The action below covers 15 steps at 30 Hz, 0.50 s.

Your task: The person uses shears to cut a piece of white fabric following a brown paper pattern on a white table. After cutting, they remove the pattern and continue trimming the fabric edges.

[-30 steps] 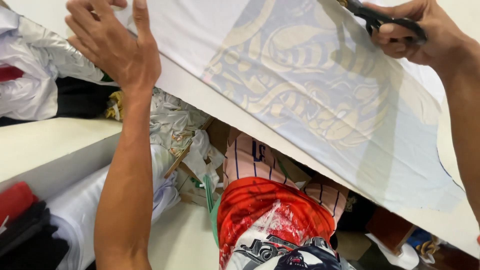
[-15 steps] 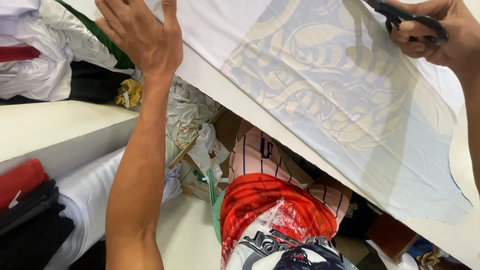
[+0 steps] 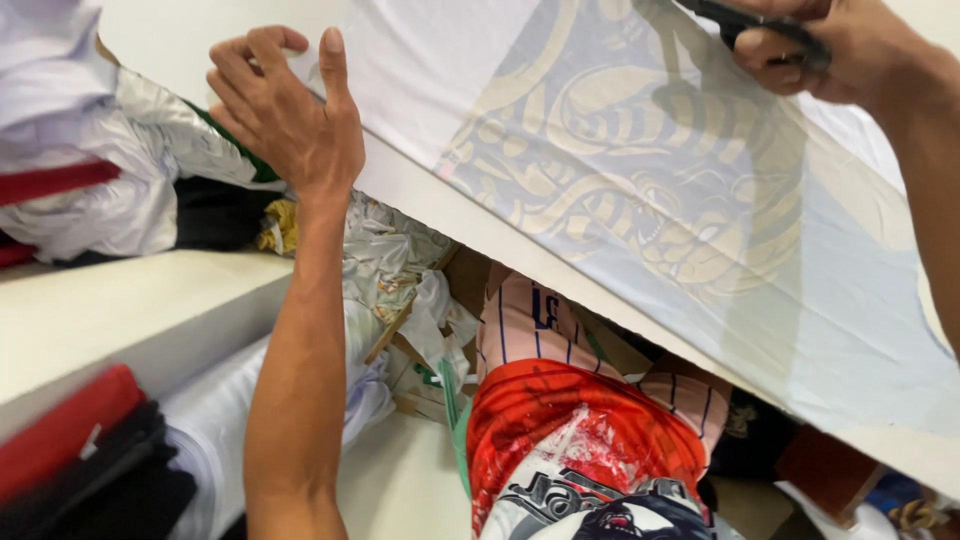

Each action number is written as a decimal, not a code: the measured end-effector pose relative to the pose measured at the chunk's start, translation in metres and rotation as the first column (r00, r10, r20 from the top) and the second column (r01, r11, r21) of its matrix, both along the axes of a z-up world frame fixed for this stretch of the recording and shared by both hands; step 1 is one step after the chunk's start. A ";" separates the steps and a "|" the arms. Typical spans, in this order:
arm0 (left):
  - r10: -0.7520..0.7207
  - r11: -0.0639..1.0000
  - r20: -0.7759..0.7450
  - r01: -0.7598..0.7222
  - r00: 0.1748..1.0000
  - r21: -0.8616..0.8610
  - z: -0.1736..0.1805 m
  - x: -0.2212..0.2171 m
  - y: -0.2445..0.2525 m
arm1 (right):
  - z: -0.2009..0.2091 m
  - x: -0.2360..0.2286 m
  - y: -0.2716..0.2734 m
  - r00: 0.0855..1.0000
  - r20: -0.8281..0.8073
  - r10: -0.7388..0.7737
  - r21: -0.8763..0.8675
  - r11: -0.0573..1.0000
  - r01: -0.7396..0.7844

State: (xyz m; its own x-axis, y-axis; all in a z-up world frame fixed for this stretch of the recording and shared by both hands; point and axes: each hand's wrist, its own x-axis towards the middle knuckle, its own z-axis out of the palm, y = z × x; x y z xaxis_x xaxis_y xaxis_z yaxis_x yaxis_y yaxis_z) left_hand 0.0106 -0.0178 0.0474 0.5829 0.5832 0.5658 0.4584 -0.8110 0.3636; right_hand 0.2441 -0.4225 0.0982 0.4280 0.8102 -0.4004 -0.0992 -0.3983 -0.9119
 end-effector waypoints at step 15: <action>0.008 1.000 -0.025 -0.008 1.000 -0.006 -0.005 -0.001 0.001 | -0.002 0.010 0.025 1.000 0.013 0.026 -0.132 0.991 -0.024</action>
